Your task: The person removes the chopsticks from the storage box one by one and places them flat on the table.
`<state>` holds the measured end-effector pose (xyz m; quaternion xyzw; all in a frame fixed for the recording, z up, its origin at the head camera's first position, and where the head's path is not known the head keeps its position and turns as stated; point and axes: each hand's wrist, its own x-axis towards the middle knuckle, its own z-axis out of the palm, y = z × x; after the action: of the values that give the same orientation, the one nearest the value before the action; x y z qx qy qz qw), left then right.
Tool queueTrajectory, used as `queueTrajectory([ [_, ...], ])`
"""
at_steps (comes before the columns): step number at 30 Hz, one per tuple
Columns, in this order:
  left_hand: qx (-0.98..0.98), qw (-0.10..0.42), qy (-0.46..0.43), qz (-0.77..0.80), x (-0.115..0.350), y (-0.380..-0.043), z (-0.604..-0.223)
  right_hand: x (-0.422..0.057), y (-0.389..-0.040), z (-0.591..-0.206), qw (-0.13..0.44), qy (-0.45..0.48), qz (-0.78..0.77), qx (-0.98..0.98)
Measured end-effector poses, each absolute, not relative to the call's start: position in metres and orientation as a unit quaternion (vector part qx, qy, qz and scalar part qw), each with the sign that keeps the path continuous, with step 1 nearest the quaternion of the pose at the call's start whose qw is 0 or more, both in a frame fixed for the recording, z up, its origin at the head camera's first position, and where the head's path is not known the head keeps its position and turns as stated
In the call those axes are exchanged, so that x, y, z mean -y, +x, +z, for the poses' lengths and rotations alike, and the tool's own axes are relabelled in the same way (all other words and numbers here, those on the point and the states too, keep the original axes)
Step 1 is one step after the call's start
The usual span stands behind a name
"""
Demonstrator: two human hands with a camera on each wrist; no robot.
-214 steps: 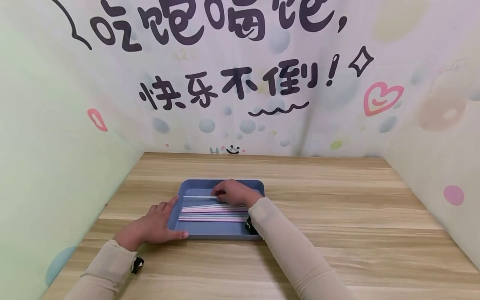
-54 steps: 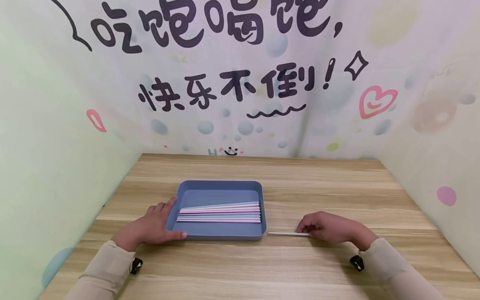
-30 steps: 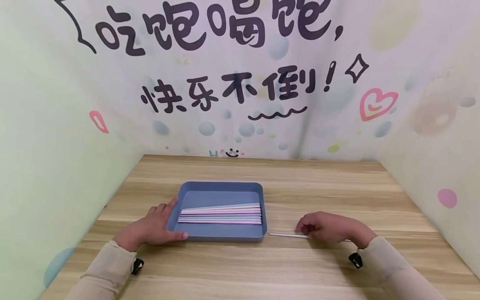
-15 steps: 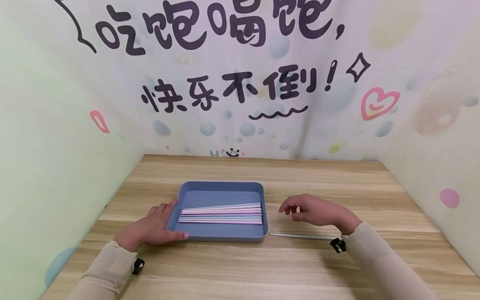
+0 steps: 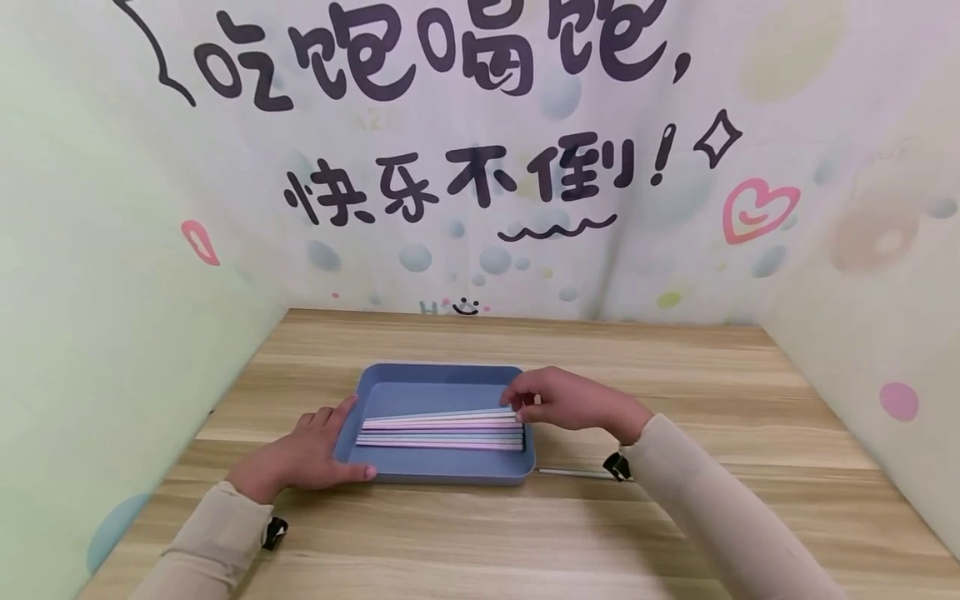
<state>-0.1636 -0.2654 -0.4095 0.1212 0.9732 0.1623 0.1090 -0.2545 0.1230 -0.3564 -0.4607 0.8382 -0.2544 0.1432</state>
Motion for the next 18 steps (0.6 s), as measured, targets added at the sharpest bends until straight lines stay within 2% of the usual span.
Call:
queueTrajectory([
  [18, -0.974, 0.114, 0.115, 0.156, 0.263, -0.164, -0.41, -0.062, -0.272, -0.344, 0.144, -0.458, -0.274, -0.833],
])
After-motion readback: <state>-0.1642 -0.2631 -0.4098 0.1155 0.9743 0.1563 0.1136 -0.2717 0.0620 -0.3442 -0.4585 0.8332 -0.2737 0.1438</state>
